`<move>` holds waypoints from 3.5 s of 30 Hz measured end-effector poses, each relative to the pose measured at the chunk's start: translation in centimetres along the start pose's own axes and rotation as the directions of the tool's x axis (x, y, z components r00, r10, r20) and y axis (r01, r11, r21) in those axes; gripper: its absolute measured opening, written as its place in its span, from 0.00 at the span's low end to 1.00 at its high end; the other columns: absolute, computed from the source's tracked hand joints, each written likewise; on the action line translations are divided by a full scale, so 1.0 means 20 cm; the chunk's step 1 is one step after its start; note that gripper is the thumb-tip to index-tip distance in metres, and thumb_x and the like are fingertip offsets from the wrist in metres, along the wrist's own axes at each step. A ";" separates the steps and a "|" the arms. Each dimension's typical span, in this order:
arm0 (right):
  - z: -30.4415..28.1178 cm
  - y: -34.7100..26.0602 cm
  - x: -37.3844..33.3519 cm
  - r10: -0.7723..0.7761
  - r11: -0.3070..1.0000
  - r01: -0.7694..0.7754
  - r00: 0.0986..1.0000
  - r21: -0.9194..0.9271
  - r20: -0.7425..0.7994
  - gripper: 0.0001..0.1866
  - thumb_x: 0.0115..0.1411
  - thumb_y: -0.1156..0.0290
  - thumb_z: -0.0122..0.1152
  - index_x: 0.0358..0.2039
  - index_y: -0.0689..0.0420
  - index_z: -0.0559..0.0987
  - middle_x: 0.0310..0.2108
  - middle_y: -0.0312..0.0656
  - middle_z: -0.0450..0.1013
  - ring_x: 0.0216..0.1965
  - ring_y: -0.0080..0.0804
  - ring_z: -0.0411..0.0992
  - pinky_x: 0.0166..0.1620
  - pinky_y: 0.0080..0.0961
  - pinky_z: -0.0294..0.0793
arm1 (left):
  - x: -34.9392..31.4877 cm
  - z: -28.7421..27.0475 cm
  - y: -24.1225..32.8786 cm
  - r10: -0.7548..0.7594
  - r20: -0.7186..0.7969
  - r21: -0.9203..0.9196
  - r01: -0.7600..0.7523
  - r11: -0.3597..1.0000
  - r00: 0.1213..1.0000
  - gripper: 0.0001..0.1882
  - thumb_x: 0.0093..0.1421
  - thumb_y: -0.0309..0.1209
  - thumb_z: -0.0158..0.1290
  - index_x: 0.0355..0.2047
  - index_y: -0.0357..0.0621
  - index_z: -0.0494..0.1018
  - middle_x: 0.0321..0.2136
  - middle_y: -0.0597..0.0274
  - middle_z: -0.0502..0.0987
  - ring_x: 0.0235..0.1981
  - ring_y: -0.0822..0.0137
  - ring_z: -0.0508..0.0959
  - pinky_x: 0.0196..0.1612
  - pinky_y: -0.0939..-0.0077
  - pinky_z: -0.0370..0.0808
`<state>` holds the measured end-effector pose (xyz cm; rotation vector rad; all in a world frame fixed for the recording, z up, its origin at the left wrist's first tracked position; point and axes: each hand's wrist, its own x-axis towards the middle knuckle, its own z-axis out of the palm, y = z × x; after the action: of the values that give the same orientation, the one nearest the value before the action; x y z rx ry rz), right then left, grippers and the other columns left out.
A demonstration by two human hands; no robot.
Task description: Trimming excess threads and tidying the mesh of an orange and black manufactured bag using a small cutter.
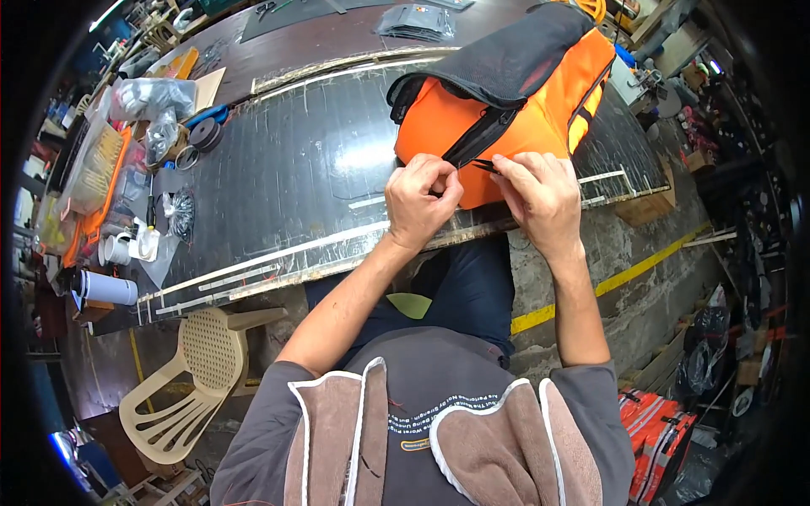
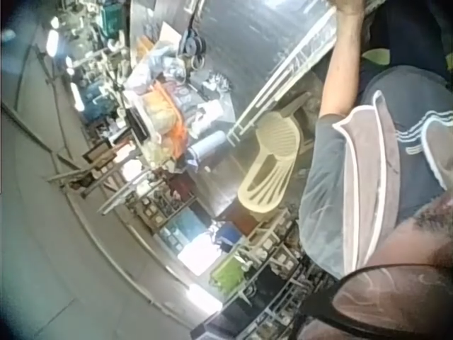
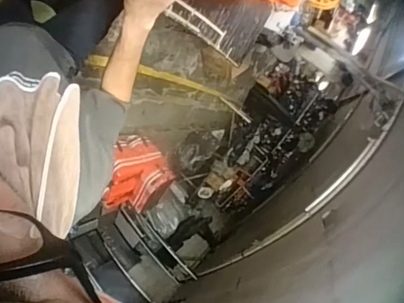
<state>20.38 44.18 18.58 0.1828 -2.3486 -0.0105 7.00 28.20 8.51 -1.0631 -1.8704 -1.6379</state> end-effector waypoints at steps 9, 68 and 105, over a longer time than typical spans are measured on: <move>0.01 -0.01 0.01 -0.023 0.997 0.027 0.998 -0.071 0.052 0.17 0.60 0.68 0.81 0.49 0.50 0.89 0.36 0.31 0.80 0.37 0.33 0.78 0.43 0.36 0.71 | -0.03 0.01 0.05 -0.178 0.013 -0.113 0.178 0.977 0.984 0.08 0.58 0.22 0.69 0.36 0.40 0.82 0.33 0.61 0.82 0.17 0.72 0.75 0.24 0.73 0.74; 0.06 -0.07 -0.03 -0.029 0.987 0.026 0.999 -0.160 -0.017 0.14 0.59 0.64 0.83 0.45 0.45 0.91 0.34 0.26 0.80 0.34 0.28 0.75 0.47 0.36 0.64 | -0.06 0.03 0.05 -0.251 -0.023 -0.251 0.237 0.938 0.968 0.04 0.64 0.18 0.65 0.33 0.37 0.80 0.31 0.63 0.80 0.22 0.76 0.67 0.27 0.75 0.65; 0.08 -0.16 -0.20 0.144 0.986 -0.148 0.988 -0.073 -0.056 0.16 0.57 0.65 0.85 0.46 0.49 0.91 0.36 0.28 0.81 0.35 0.26 0.78 0.47 0.34 0.63 | -0.10 0.11 -0.02 -0.703 0.131 -0.544 0.644 0.538 0.699 0.07 0.67 0.27 0.71 0.39 0.34 0.87 0.33 0.65 0.87 0.30 0.78 0.81 0.35 0.79 0.77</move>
<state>22.43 41.48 14.43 -0.0267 -2.3012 -0.0247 8.17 29.80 6.34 -0.3665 -1.8887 -2.7651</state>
